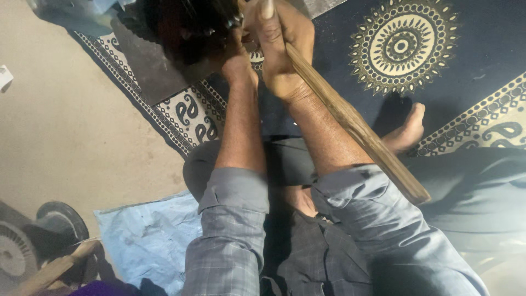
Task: The person sits on the floor and winds copper wire into the slots of an electric motor stator, using a long wooden stick to press and guide the wire coils into place. They work the wire around the stator with both hands, then set the stick aside and pick up a phone at the end.
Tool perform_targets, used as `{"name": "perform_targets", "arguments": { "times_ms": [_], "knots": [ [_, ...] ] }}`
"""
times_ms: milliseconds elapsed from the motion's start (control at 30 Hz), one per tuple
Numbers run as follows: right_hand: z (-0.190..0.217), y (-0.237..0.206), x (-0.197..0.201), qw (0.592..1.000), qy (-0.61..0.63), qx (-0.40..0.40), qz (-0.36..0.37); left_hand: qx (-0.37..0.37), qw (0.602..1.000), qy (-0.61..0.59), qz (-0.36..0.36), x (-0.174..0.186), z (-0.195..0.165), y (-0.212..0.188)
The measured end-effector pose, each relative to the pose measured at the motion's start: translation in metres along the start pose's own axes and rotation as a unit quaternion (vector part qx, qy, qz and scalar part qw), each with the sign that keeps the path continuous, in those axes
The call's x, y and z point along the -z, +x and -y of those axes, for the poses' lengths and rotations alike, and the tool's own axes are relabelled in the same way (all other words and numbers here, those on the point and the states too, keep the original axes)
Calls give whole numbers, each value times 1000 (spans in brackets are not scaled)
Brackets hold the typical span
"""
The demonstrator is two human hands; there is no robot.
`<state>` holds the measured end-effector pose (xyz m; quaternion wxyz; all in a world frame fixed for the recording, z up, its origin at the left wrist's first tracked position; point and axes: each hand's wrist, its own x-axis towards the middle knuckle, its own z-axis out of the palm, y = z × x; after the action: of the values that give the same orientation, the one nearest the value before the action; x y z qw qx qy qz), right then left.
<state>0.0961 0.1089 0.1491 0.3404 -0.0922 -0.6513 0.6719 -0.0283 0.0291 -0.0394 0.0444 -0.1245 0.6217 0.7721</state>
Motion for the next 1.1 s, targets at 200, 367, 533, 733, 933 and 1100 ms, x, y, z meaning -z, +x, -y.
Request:
{"name": "perform_targets", "arguments": {
  "times_ms": [200, 367, 533, 733, 933, 1100],
  "knots": [
    [35, -14, 17, 999, -37, -12, 3, 44, 999, 22, 13, 3, -10, 9],
    [85, -54, 50, 995, -29, -91, 3, -104, 994, 42, 5, 9, -15, 0],
    [120, -86, 72, 998, 11, -59, 13, 51, 981, 186, -38, 8, -9, -2],
    [139, -86, 83, 997, -37, -72, 6, 64, 998, 18, 1, 12, 7, 11],
    [131, -76, 83, 999, -28, -25, 22, 216, 968, -128, 26, 15, -10, 32],
    [125, -78, 86, 999, -9, -48, 11, 214, 961, -173, 26, 20, -31, 12]
  ]
}}
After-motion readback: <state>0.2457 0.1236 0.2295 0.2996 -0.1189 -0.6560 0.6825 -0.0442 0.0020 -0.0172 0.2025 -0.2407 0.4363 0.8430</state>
